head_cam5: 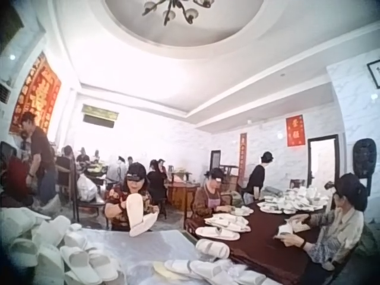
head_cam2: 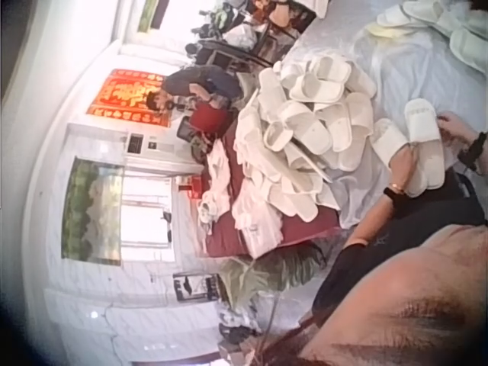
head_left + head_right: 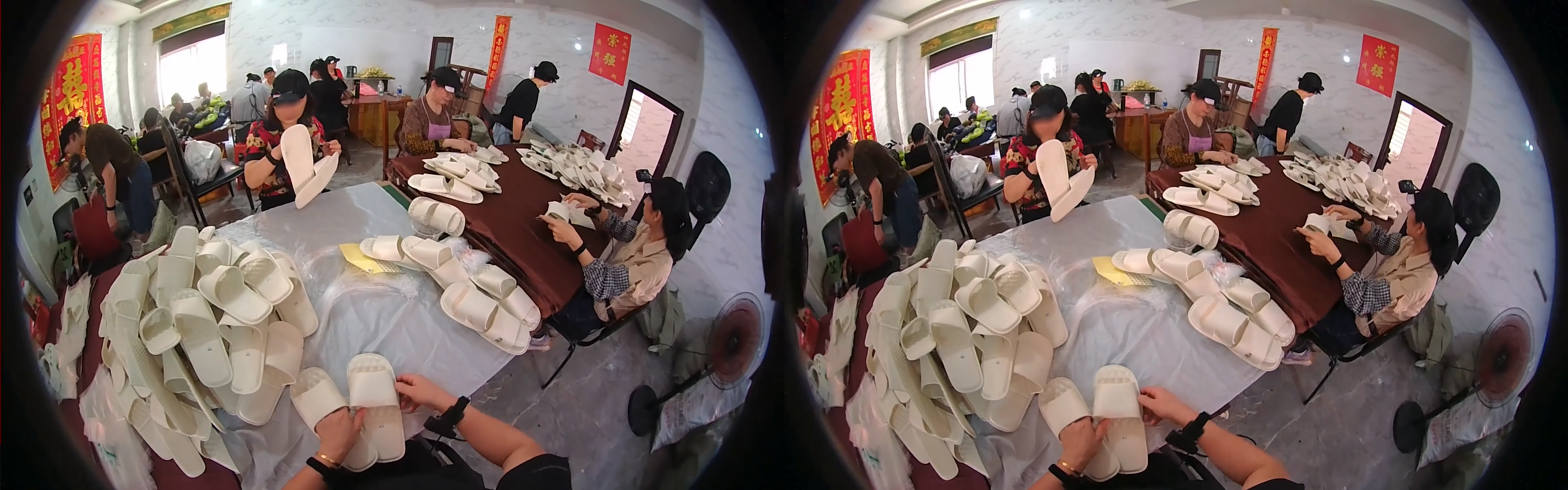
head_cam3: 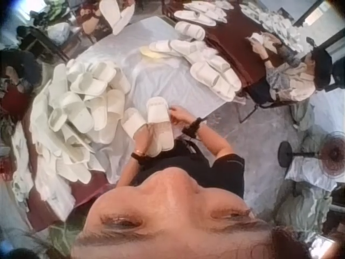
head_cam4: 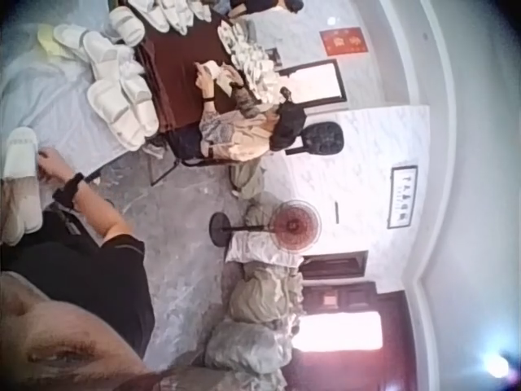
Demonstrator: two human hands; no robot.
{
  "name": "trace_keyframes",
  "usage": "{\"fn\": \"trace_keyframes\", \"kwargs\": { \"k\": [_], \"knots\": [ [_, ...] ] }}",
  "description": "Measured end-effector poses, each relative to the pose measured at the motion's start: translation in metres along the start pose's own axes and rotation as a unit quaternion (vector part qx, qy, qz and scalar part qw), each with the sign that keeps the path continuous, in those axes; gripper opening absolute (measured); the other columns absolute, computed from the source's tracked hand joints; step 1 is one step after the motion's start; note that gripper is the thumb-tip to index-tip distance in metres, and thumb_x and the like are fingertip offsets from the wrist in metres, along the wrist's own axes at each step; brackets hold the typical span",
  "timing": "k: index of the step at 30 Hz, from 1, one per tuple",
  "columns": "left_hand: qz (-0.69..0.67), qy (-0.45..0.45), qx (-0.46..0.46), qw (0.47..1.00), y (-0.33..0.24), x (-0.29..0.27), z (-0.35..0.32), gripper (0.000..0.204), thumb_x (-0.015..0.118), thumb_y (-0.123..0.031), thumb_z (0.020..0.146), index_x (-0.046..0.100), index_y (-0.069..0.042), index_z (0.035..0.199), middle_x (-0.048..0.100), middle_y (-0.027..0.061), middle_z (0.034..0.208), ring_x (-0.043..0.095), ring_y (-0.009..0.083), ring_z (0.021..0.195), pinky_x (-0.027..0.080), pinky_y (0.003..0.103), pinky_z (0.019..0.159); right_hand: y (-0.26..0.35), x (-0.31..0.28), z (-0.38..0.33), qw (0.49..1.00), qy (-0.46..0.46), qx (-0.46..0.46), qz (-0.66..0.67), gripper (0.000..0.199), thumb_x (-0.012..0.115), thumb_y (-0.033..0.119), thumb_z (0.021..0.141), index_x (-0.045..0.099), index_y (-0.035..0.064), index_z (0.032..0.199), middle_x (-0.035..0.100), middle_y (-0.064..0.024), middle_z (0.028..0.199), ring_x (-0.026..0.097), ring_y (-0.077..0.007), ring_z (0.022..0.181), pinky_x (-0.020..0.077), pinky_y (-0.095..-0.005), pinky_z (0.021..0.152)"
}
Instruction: Inspecting and sorting white foam slippers at a manufacturing table.
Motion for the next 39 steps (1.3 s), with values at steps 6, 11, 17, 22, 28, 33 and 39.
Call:
{"fn": "trace_keyframes", "kwargs": {
  "k": [6,11,17,22,28,33,39],
  "knots": [
    [-0.030,0.013,-0.088,0.996,0.033,0.001,-0.010,0.044,0.056,-0.043,0.088,0.068,-0.003,0.074,0.065,0.0181,0.067,0.063,0.0364,0.057,0.048,0.044,0.052,0.018,0.028,-0.016,1.000,0.011,0.002,-0.018,0.038,0.052,0.035,0.097,0.060,0.0026,0.115,0.065,-0.0037,0.088,0.063,-0.0120,0.071,0.0517,-0.0256,0.059],
    [-0.079,0.026,-0.045,0.996,0.014,-0.018,-0.004,0.033,0.062,-0.034,0.083,0.067,-0.001,0.086,0.065,0.0204,0.075,0.064,0.0372,0.068,0.051,0.046,0.063,0.004,0.002,-0.029,0.995,0.001,-0.021,0.093,0.034,0.053,0.029,0.098,0.057,0.0004,0.116,0.067,-0.0082,0.091,0.067,-0.0178,0.073,0.0520,-0.0282,0.057],
    [-0.083,-0.164,0.011,0.983,0.016,-0.181,-0.012,0.028,0.062,-0.028,0.083,0.066,0.000,0.083,0.065,0.0205,0.080,0.066,0.0360,0.074,0.052,0.045,0.067,-0.011,-0.011,-0.013,0.995,-0.060,-0.025,0.076,0.027,0.052,0.026,0.099,0.058,0.0011,0.109,0.068,-0.0120,0.083,0.065,-0.0173,0.060,0.0510,-0.0273,0.051],
    [0.019,-0.179,-0.170,0.969,0.086,-0.318,0.016,0.030,0.062,-0.029,0.082,0.068,0.000,0.084,0.066,0.0202,0.082,0.066,0.0365,0.078,0.053,0.046,0.070,-0.023,-0.027,-0.010,0.990,-0.088,-0.020,0.110,0.025,0.054,0.023,0.098,0.059,0.0007,0.109,0.068,-0.0132,0.083,0.064,-0.0173,0.058,0.0513,-0.0276,0.052],
    [0.126,-0.346,-0.103,0.924,0.194,-0.428,0.069,0.031,0.062,-0.027,0.080,0.062,0.002,0.070,0.061,0.0245,0.072,0.061,0.0412,0.070,0.045,0.049,0.064,-0.012,-0.012,-0.013,0.994,-0.060,0.017,0.084,0.029,0.057,0.026,0.095,0.060,0.0015,0.111,0.069,-0.0128,0.089,0.066,-0.0181,0.068,0.0525,-0.0279,0.060],
    [0.140,-0.240,-0.168,0.946,0.295,-0.358,0.070,0.049,0.064,-0.040,0.085,0.063,0.005,0.104,0.065,0.0253,0.100,0.061,0.0406,0.093,0.047,0.046,0.082,-0.027,-0.018,-0.008,0.992,-0.068,-0.013,0.109,0.033,0.056,0.029,0.096,0.059,0.0025,0.117,0.069,-0.0111,0.092,0.067,-0.0168,0.071,0.0528,-0.0277,0.062],
    [0.125,-0.254,-0.104,0.953,0.267,-0.342,0.034,0.036,0.065,-0.020,0.084,0.059,0.004,0.110,0.061,0.0211,0.109,0.057,0.0375,0.102,0.044,0.044,0.088,-0.008,-0.038,-0.016,0.994,-0.076,-0.056,0.051,0.031,0.054,0.025,0.097,0.059,0.0020,0.117,0.068,-0.0056,0.093,0.065,-0.0126,0.069,0.0515,-0.0261,0.058]
  ]
}}
Point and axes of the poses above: each hand's wrist, its own z-axis towards the middle knuckle, its own x-axis out of the palm, y = z × x, the point moved 9 cm from there along z, towards the middle knuckle
